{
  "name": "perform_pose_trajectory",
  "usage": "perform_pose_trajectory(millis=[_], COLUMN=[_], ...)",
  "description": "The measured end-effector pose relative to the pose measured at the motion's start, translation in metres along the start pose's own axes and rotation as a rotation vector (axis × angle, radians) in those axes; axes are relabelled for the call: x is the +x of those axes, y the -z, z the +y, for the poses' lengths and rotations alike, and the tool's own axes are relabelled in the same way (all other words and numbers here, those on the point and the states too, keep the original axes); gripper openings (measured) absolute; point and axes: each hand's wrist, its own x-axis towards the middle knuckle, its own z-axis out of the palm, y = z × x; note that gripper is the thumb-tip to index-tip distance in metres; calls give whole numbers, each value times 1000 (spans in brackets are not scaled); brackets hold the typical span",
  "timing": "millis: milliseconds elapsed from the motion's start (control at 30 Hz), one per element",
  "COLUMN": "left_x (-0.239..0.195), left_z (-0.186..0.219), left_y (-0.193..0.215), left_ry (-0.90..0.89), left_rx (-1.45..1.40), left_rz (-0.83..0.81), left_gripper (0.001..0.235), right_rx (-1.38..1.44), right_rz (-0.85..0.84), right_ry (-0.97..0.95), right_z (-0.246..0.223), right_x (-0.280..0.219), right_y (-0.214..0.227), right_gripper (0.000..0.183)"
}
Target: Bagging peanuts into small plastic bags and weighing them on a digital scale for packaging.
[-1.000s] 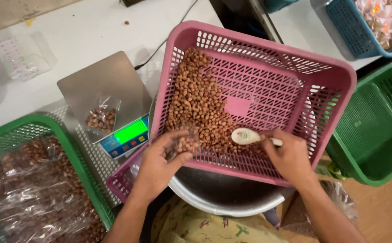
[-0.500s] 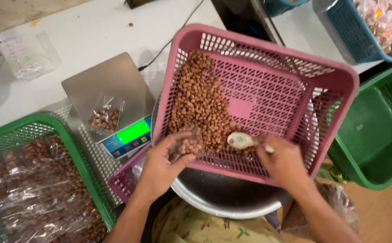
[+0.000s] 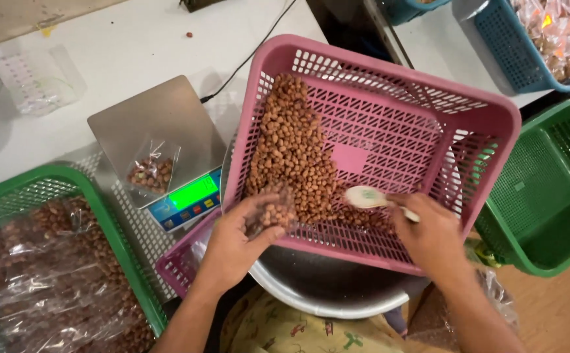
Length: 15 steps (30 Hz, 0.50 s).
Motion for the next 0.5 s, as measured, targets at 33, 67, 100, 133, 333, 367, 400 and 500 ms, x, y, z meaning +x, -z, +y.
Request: perform_pose_trajectory(millis=[33,67,100,133,333,367,400,500], left_x=[-2,-4,-3,-2,0,0,-1,-3], left_z=[-2,-4,-5,-5,-5,-3,-1,0], left_y=[0,0,0,0,-1,-2,-1,-1], left_ry=[14,17,-10,-38,-17,-19,-5,5], left_rx=[-1,-2,-23,-43,31,33,50,45], left_rz=[1,3,6,9,-24,-23,-25,-11], left_gripper=[51,51,50,50,49,49,49,50], right_rx=[-85,-84,-211,-339,-55,-54,-22,-12], right_rz=[-12,-15,-54,-92,-67,-65,-63,-73], right_ry=[-74,-72,-37,-1,-165,-164,-188,-243], right_z=[-5,1,7,14,9,7,4,3], right_x=[-1,-8,-14,-19,-13,-10,-7,-3], right_y=[11,13,16,19,-15,-17,-19,-13], right_gripper=[14,14,11,8,13,13,14,17])
